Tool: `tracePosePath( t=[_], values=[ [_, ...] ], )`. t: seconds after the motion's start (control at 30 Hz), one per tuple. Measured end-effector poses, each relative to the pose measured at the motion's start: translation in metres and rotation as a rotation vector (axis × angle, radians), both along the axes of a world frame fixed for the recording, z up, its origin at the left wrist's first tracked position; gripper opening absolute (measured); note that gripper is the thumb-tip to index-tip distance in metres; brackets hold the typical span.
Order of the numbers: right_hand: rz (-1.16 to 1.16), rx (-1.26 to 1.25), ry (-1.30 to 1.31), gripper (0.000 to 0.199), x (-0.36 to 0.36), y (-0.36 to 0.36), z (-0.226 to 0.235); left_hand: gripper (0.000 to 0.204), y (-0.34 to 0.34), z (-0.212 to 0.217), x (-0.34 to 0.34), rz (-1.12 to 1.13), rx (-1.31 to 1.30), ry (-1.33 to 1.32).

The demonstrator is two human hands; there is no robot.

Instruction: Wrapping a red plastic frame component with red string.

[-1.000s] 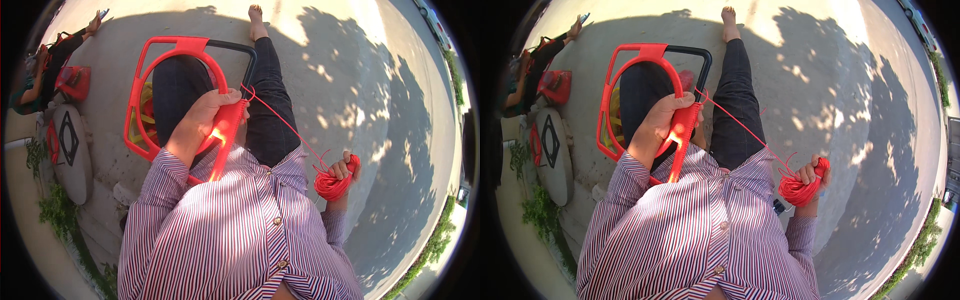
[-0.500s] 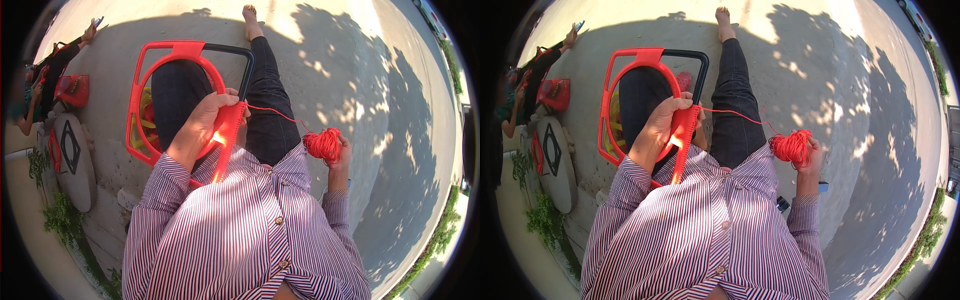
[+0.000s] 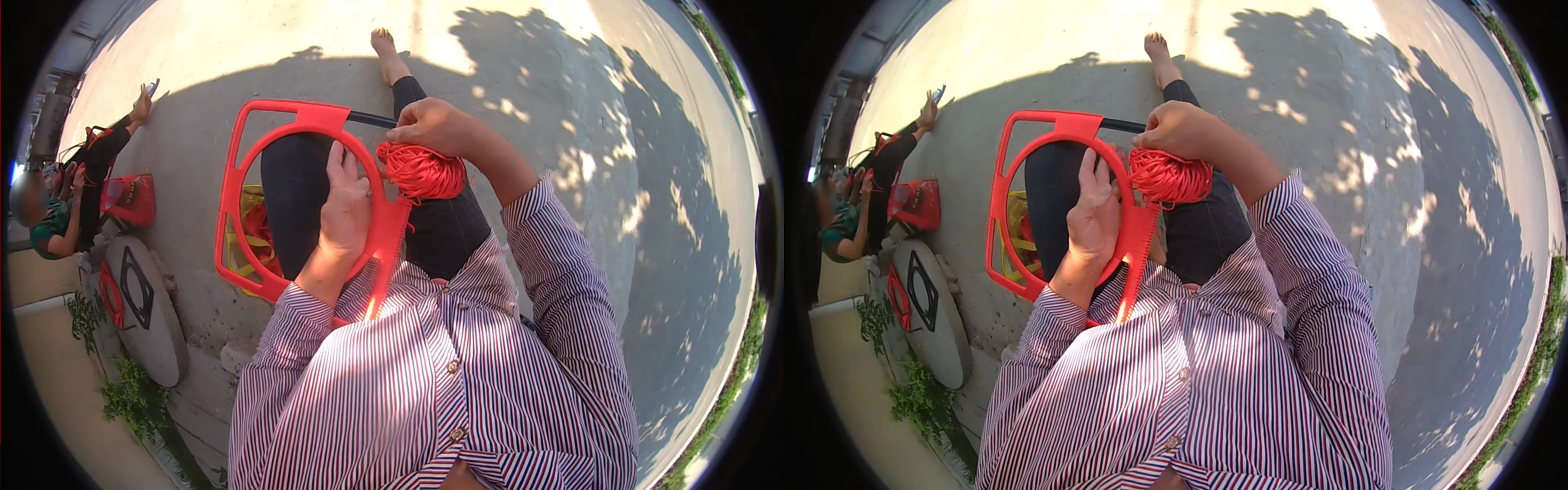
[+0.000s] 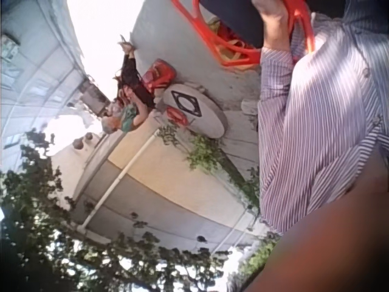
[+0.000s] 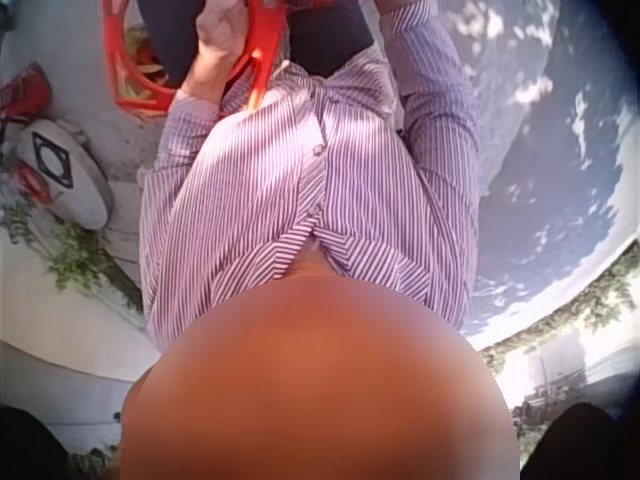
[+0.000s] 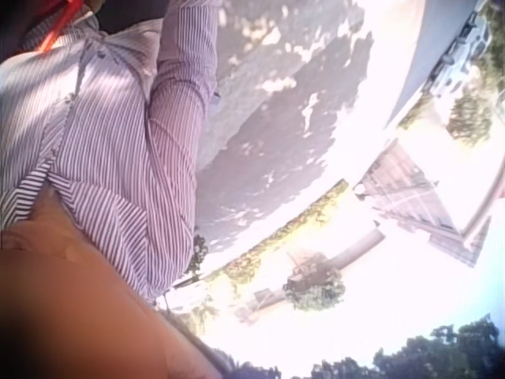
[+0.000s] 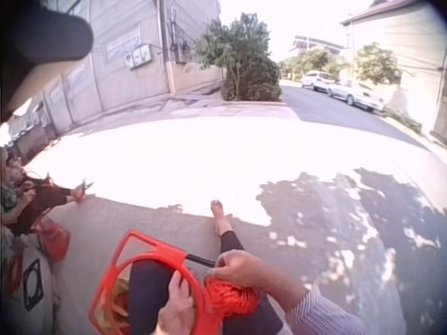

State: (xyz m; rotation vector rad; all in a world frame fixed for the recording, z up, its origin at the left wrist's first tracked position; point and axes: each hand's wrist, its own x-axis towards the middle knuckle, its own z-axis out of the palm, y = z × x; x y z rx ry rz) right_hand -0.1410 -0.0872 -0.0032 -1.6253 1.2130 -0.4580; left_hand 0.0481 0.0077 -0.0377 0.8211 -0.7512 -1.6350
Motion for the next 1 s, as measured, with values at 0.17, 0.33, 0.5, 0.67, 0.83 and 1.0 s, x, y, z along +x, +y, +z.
tracePosePath(
  t=[0.17,0.33,0.5,0.67,0.83,1.0],
  values=[
    [-0.304,0.16,-0.171,0.043,-0.006,0.016,-0.011,0.072,-0.003,0.0,0.007,-0.153,0.091,0.207],
    [-0.624,-0.042,-0.508,0.038,-0.054,0.06,-0.058,0.063,-0.009,-0.002,0.012,-0.21,0.143,0.174],
    [-0.342,-0.241,-0.159,0.039,-0.015,0.095,-0.051,0.077,-0.011,0.004,0.011,-0.349,0.224,0.188],
    [-0.357,-0.383,0.02,0.039,-0.013,0.096,-0.06,0.078,-0.009,-0.012,0.011,-0.242,0.289,0.194],
    [-0.484,-0.264,-0.506,0.037,-0.049,0.111,-0.075,0.069,-0.007,-0.011,0.011,-0.286,0.388,0.135],
    [-0.703,0.102,-1.394,0.039,-0.089,0.136,-0.054,0.055,-0.006,-0.024,0.018,-0.382,0.351,0.118]
  ],
)
